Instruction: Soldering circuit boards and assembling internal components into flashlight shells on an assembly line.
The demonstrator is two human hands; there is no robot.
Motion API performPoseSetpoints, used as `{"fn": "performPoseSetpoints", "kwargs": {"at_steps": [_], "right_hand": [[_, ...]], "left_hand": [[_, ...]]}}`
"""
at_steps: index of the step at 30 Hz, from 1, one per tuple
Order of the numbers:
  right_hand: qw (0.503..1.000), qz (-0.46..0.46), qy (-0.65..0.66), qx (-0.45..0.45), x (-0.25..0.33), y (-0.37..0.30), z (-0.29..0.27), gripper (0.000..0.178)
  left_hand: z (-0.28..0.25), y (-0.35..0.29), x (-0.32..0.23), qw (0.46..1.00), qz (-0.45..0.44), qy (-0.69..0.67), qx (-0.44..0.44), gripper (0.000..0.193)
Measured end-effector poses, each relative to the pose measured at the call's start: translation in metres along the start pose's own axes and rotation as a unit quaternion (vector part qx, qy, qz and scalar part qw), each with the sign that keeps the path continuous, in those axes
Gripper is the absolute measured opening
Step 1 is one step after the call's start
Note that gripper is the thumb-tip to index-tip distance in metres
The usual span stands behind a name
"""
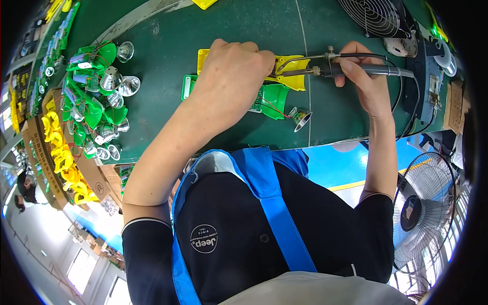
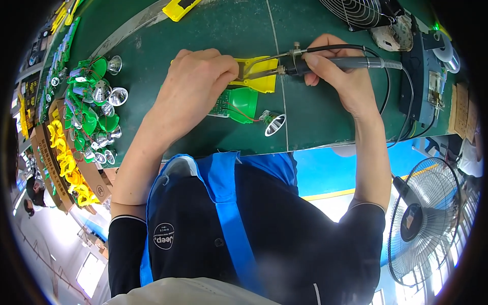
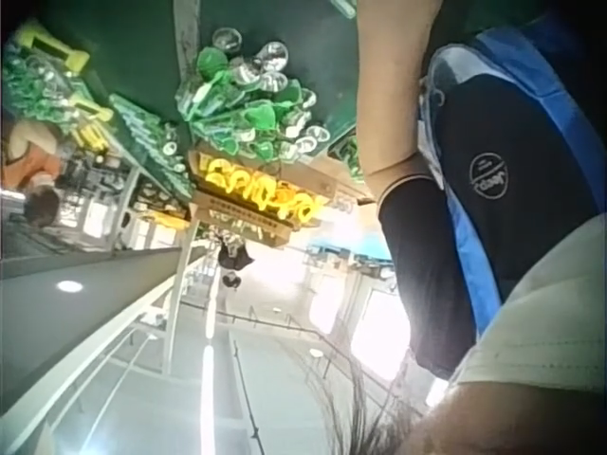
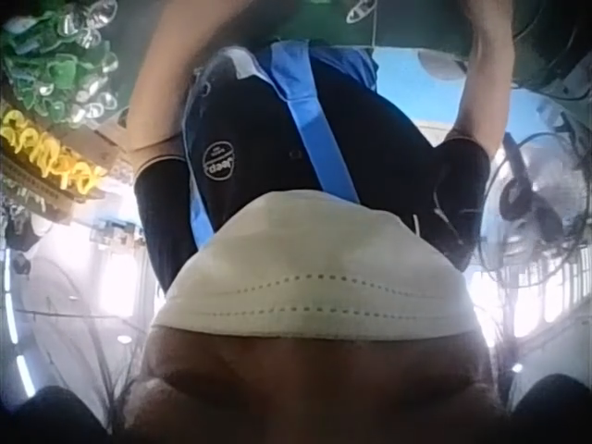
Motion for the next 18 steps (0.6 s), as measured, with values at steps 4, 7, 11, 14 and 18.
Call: {"fn": "performPoseSetpoints", "kwargs": {"at_steps": [4,7,11,14,18], "right_hand": [[1.0,0.002,-0.004,0.0,0.0,-0.001,0.003,0.021],[1.0,0.001,0.001,-0.006,-0.001,-0.002,0.004,0.021],[1.0,-0.008,-0.004,-0.01,-0.001,-0.004,0.005,0.021],[0.999,-0.01,-0.028,0.016,0.0,-0.008,0.003,0.021],[0.998,-0.047,0.014,-0.039,-0.014,-0.019,-0.01,0.025]], "left_hand": [[-0.001,0.0,0.0,1.0,-0.004,-0.006,0.003,0.008],[-0.002,0.0,0.0,1.0,-0.003,-0.007,0.007,0.008],[-0.002,0.0,0.0,1.0,-0.002,-0.003,0.005,0.007],[0.0,-0.001,0.0,1.0,-0.003,0.0,-0.009,0.006],[0.0,0.0,-0.001,1.0,0.0,-0.007,-0.009,0.006]]}}
Point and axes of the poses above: each hand's wrist, its own y-axis towards the middle knuckle, its own z-axis out of the palm, x = y × z, the point moved 1 cm from there along y, towards the middle knuckle, and after that the axes turned 3 degrees about -z, right-handed, at the moved point
